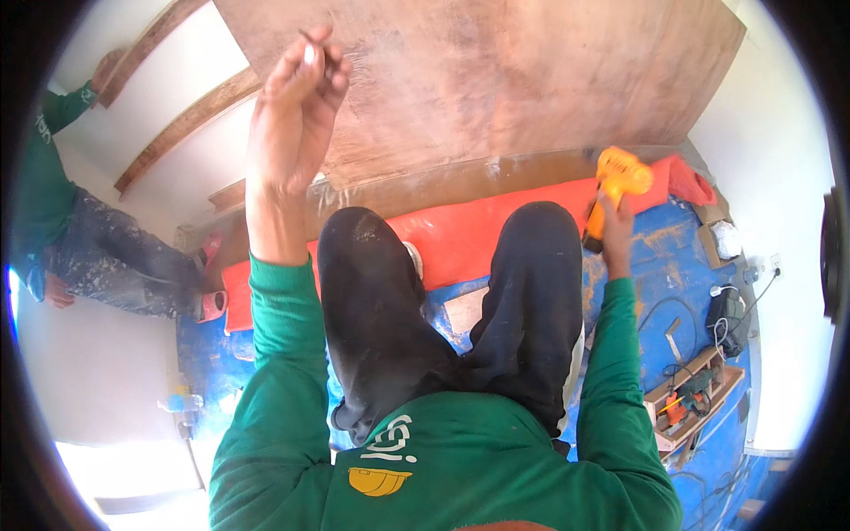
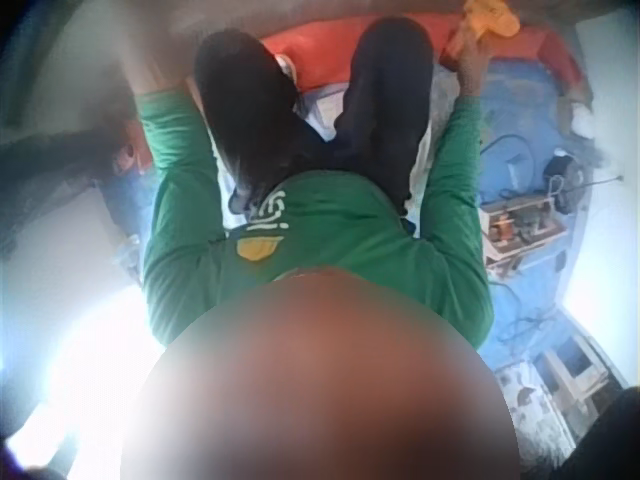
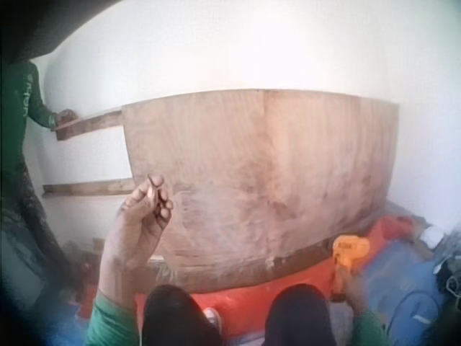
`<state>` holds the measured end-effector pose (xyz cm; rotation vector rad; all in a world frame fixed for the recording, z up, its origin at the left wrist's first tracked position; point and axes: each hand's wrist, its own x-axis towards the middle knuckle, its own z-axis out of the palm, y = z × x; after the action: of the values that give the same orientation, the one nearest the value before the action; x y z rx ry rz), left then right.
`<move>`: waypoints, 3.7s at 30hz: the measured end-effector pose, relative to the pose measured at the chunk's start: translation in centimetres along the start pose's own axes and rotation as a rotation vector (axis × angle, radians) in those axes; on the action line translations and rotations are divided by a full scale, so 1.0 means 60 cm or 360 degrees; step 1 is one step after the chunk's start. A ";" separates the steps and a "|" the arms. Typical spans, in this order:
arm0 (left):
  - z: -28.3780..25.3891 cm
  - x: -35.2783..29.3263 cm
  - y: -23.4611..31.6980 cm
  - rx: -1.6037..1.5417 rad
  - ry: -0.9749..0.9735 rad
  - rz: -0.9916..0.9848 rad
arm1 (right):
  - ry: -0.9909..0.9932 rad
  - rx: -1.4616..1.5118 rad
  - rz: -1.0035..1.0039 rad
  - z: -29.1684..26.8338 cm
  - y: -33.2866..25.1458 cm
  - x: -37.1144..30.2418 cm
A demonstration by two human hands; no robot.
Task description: The person uses a cordless drill to fasten screws into a wooden panel attached to a staircase. They repeatedly position screws and drive them in, working along the edge of the panel while seated on the floor.
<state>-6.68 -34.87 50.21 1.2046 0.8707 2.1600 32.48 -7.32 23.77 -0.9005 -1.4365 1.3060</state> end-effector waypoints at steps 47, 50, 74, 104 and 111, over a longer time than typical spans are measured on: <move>0.076 0.393 -0.549 -0.1493 0.0892 -0.0695 | -0.0394 0.0222 -0.0245 0.359 -0.127 0.234; 0.089 0.386 -0.539 -0.1442 0.0827 -0.0715 | -0.0382 0.0313 -0.0215 0.362 -0.127 0.230; 0.062 0.354 -0.592 -0.1220 0.0322 -0.0995 | -0.0198 -0.0180 -0.0820 0.335 -0.084 0.238; 0.053 0.455 -0.713 -0.1093 0.0283 -0.1189 | -0.0003 0.0091 -0.0484 0.397 -0.008 0.339; 0.059 0.450 -0.708 -0.1136 0.0362 -0.1231 | -0.0006 0.0068 -0.0433 0.393 -0.011 0.338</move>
<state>-11.12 13.02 34.87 0.2052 0.4498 1.7086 4.49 5.29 28.66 -0.6488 -1.4710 1.1300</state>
